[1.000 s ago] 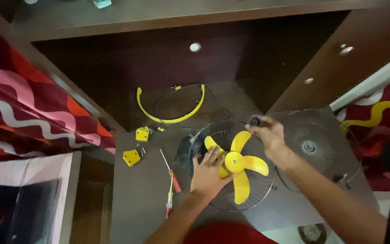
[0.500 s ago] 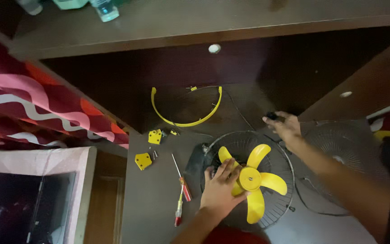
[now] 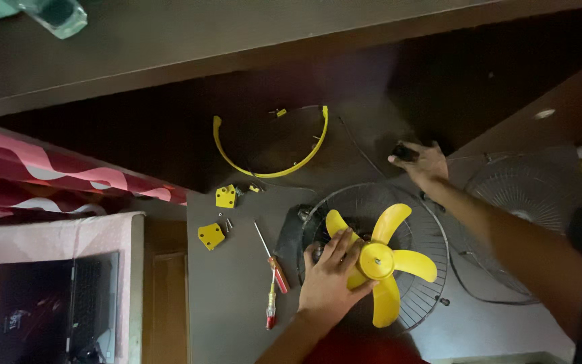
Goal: The person assembles an electric fan by placing a yellow fan blade onto the motor shaft and securing it with a nut. They then attach the front wire cage to the fan assembly and tighten it using a screwdriver.
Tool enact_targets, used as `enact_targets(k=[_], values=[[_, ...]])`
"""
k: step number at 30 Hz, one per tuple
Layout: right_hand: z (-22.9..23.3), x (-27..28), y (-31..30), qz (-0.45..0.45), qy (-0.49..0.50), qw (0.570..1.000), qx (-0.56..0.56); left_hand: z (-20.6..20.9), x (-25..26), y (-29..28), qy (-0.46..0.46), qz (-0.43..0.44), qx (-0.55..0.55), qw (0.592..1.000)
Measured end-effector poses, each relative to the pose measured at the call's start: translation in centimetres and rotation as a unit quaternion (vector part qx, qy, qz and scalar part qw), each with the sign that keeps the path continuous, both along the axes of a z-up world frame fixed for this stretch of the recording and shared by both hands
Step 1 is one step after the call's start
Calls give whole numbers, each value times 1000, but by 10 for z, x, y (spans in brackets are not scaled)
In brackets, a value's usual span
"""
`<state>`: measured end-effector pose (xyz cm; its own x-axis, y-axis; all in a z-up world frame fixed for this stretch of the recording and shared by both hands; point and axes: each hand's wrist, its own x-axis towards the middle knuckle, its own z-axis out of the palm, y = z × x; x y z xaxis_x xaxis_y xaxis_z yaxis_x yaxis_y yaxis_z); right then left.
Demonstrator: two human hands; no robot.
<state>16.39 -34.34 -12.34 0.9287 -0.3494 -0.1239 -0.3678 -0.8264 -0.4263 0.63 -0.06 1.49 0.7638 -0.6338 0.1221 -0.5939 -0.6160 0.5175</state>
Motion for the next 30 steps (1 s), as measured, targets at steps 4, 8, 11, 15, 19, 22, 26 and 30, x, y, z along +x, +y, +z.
enact_targets(k=[4, 8, 11, 15, 19, 22, 26, 30], values=[[-14, 4, -8, 87, -41, 991, -96, -1, 2, 0, -6, -8, 3, 1000], [-3, 7, -2, 29, 81, 992, -88, -2, 3, 0, -24, -9, 6, 1000], [8, 6, 3, -3, 152, 988, -19, -3, 1, -1, -28, -1, 3, 1000], [11, 0, 5, -46, 56, 995, 67, -2, 2, 0, -31, -1, 0, 1000], [7, -2, 5, -95, 81, 987, 103, -3, 4, -2, -18, -14, 18, 1000], [7, -4, 2, -113, 42, 978, 171, -2, 3, -1, -24, -6, 14, 1000], [12, -5, 9, -171, 12, 945, 279, 0, 3, -2, -21, -7, 15, 1000], [32, -11, 18, -219, -58, 865, 448, 0, 4, -2, -21, -13, 11, 1000]])
